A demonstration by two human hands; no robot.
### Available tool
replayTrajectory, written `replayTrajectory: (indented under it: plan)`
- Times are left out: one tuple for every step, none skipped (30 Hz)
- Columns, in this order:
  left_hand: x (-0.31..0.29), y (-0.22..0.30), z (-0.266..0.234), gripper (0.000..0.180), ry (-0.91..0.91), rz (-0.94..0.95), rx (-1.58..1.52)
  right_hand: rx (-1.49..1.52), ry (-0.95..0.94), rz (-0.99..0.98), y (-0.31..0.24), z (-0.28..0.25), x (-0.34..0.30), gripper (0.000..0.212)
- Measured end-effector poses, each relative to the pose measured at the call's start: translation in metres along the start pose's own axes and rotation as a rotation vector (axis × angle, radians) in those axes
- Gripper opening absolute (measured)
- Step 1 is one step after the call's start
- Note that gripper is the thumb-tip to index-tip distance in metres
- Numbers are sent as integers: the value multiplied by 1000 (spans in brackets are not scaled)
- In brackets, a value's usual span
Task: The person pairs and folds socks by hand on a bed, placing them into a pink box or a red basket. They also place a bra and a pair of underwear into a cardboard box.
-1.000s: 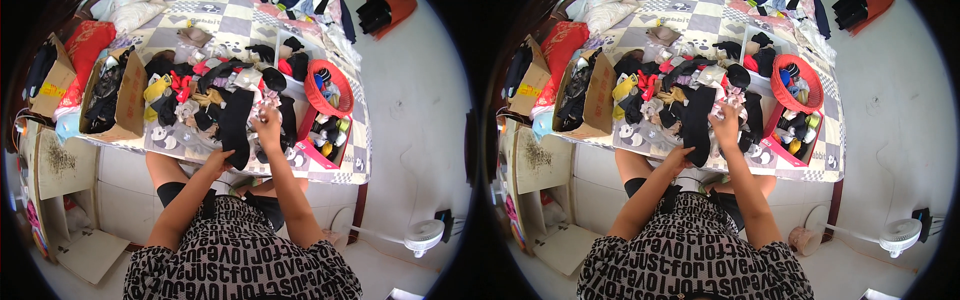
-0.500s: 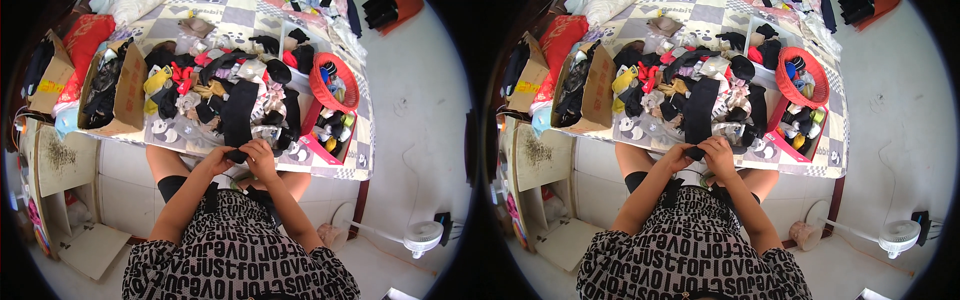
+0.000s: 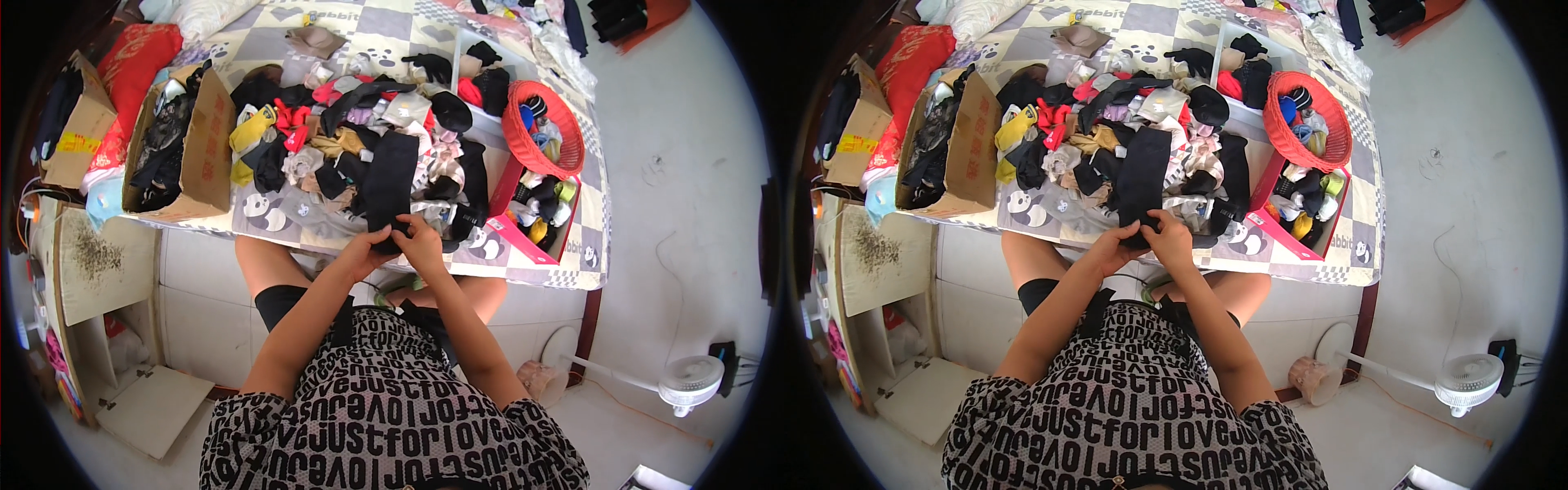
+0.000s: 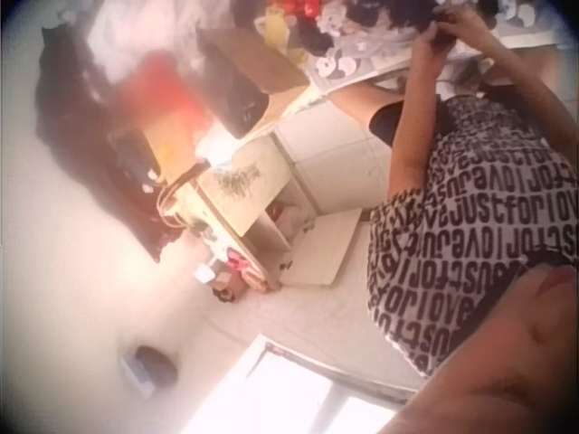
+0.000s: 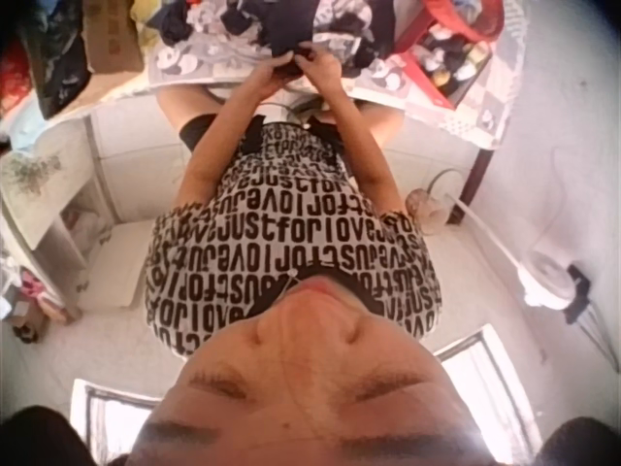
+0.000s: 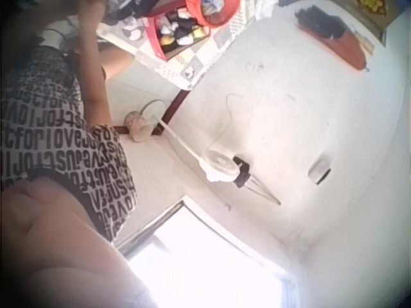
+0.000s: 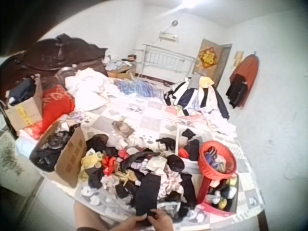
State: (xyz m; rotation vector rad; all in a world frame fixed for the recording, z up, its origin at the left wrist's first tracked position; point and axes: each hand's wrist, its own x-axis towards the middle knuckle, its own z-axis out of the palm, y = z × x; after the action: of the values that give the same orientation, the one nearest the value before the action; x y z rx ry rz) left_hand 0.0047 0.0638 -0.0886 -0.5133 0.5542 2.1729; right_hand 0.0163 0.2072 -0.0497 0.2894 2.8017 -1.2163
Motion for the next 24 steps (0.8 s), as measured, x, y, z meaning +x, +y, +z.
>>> replayTrajectory:
  plan:
    - [3,0,-4,29,58,24,40,36,55,-108,-4,1,-1,33]
    - [6,-1,-8,28,116,49,79,71,110,-215,-8,1,-3,32]
    - [8,-1,-13,27,138,70,61,144,83,-287,-10,-4,-7,33]
    - [8,1,-15,27,137,72,62,145,83,-289,-17,-10,-9,33]
    - [7,4,-19,27,175,42,77,-15,99,-502,-23,-17,-11,35]
    - [6,6,-21,26,212,13,91,-176,114,-713,-26,-19,-12,37]
    - [5,6,-16,25,230,18,120,-167,74,-724,-25,-19,-14,33]
    - [6,6,-12,25,225,13,124,-170,79,-720,-17,-18,-14,33]
    - [6,6,-9,25,213,-18,102,-174,100,-714,-3,-15,-12,30]
    - [5,7,-7,25,206,-41,77,-173,115,-714,-4,-14,-11,26]
    - [4,7,-4,27,157,-67,59,-139,153,-672,-3,-14,-11,21]
    - [5,6,-3,27,158,-65,58,-138,152,-674,-3,-15,-10,21]
    - [7,5,-3,27,113,-105,-54,-54,128,-613,-3,-16,-9,20]
    - [9,4,-3,28,67,-145,-165,29,104,-551,-3,-17,-8,20]
    - [12,5,-6,29,14,-135,-166,91,105,-548,-3,-17,-7,17]
    - [14,8,-6,29,12,-133,-167,90,105,-551,-2,-16,-8,17]
    - [16,11,-6,30,22,-120,-137,151,59,-411,1,-15,-9,16]
    - [17,12,-7,30,32,-106,-107,210,14,-271,4,-13,-9,16]
    - [18,13,-6,30,30,-107,-106,209,16,-270,9,-12,-8,16]
    - [19,13,-5,30,45,-88,-22,224,-20,-175,14,-10,-6,17]
    - [19,13,-3,30,60,-68,62,239,-55,-81,19,-9,-5,19]
    - [16,13,2,30,62,-70,64,241,-54,-78,22,-9,-3,19]
    - [11,11,8,30,82,-52,110,235,-60,-24,24,-8,-1,21]
    - [9,9,13,30,102,-33,157,229,-65,31,27,-7,-1,23]
